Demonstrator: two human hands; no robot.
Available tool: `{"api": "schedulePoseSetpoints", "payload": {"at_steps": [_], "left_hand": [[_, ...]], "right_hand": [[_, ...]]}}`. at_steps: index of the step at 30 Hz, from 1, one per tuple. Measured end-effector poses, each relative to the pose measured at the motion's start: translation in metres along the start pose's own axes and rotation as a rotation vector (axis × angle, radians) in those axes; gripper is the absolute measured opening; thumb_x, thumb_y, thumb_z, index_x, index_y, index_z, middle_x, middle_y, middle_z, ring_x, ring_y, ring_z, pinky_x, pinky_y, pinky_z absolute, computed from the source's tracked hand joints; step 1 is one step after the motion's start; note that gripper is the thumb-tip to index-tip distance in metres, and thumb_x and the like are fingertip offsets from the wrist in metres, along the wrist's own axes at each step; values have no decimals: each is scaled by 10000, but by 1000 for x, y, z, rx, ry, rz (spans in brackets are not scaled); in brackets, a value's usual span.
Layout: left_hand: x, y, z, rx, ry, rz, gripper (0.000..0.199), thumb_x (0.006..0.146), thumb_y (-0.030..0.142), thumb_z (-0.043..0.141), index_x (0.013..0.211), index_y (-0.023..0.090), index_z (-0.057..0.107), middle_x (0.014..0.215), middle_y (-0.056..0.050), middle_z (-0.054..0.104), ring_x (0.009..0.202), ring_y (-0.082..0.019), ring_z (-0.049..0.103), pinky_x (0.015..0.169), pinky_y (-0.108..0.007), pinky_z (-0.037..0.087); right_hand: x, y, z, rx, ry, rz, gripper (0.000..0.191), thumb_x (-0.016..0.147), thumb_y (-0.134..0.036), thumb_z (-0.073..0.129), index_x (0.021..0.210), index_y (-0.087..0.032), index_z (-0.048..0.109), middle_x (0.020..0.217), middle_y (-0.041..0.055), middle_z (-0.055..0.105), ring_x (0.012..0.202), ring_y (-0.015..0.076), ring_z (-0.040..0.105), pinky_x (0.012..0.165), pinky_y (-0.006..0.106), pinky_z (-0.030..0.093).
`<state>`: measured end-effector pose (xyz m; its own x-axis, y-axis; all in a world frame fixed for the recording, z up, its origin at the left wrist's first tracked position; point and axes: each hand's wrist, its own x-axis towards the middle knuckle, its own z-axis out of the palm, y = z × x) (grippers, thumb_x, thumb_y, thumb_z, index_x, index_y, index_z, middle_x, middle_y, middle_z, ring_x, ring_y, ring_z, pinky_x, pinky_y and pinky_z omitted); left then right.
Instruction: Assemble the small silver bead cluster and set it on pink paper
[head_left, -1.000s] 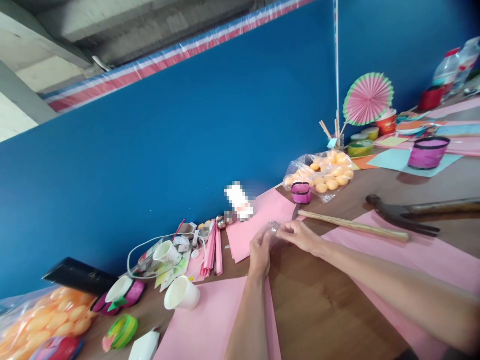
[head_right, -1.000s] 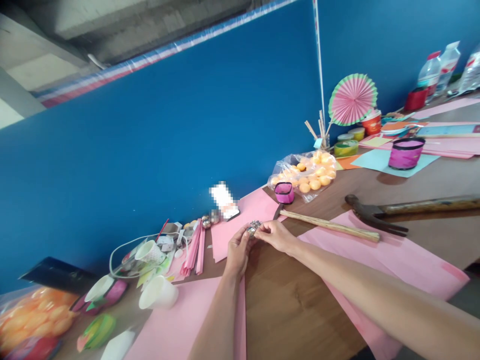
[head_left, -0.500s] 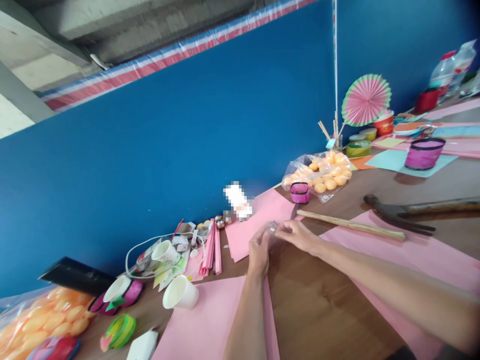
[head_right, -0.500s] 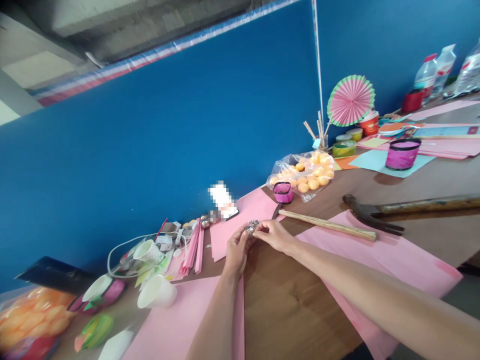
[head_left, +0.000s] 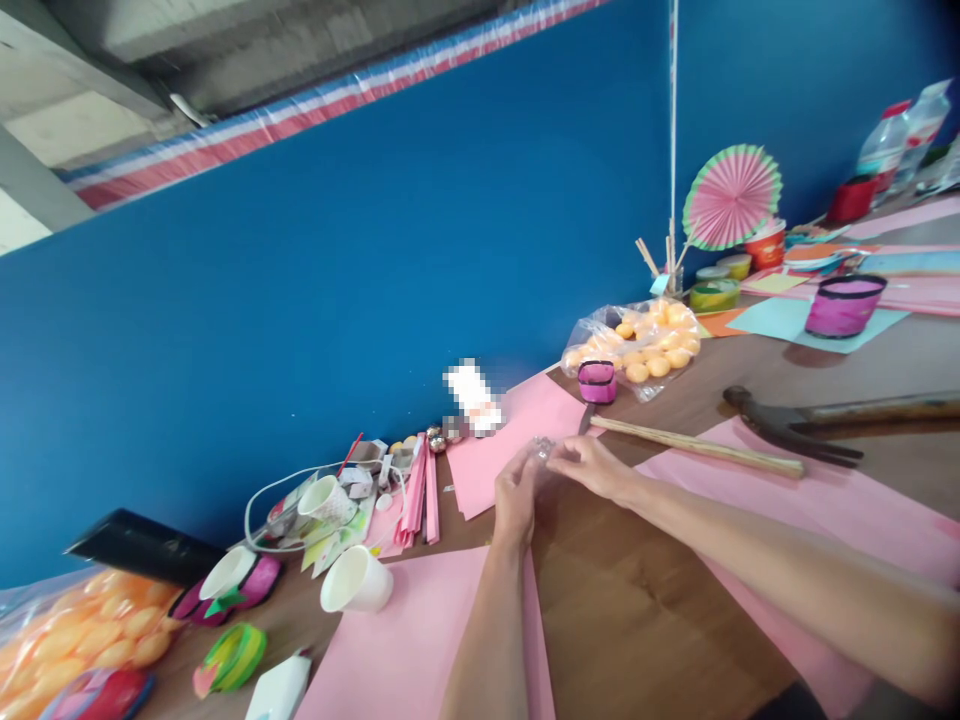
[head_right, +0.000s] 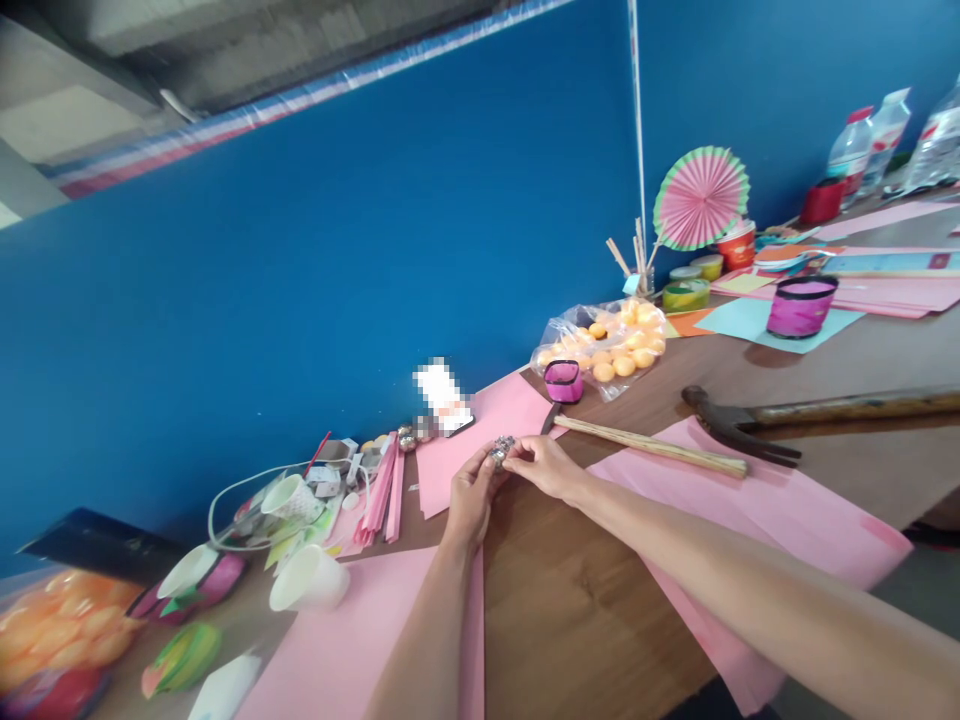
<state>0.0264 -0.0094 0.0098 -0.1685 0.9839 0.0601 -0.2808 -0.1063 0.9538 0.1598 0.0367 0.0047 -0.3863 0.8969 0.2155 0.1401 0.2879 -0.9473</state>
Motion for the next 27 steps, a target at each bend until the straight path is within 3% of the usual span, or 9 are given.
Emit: {"api": "schedulePoseSetpoints", "payload": {"at_steps": [10, 15, 21, 27], "left_hand": [[-2, 1, 0, -28, -3, -29, 361, 691, 293, 634, 1030, 167, 632, 1090, -93, 626, 1097, -249, 508, 981, -421, 347], [-3, 3, 0, -40, -53, -43, 372, 756, 342, 561, 1087, 176, 598, 1139, -101, 596, 1062, -241, 532, 931, -425, 394], [-4, 6, 1, -95, -72, -48, 383, 774, 385, 531, 1082, 168, 599, 1148, -109, 587, 1076, -240, 524, 932, -412, 393], [-6, 8, 3, -79, -137, -33, 393, 742, 324, 587, 1103, 169, 586, 1123, -110, 603, 1089, -245, 518, 942, -411, 384]], "right_hand": [[1, -1, 1, 16, 33, 54, 237, 682, -382, 589, 709, -147, 571, 677, 6, 588, 657, 140, 519, 625, 266, 406], [2, -4, 2, 146, 13, 17, 238, 727, -385, 559, 761, -149, 548, 692, 3, 574, 647, 124, 521, 624, 258, 420], [2, -3, 2, 131, -13, -75, 223, 745, -324, 560, 902, -166, 561, 914, 50, 617, 815, 164, 569, 737, 299, 451], [0, -3, 2, 21, 23, -147, 193, 764, -294, 536, 915, -177, 564, 960, 59, 618, 821, 171, 575, 756, 314, 459]]}}
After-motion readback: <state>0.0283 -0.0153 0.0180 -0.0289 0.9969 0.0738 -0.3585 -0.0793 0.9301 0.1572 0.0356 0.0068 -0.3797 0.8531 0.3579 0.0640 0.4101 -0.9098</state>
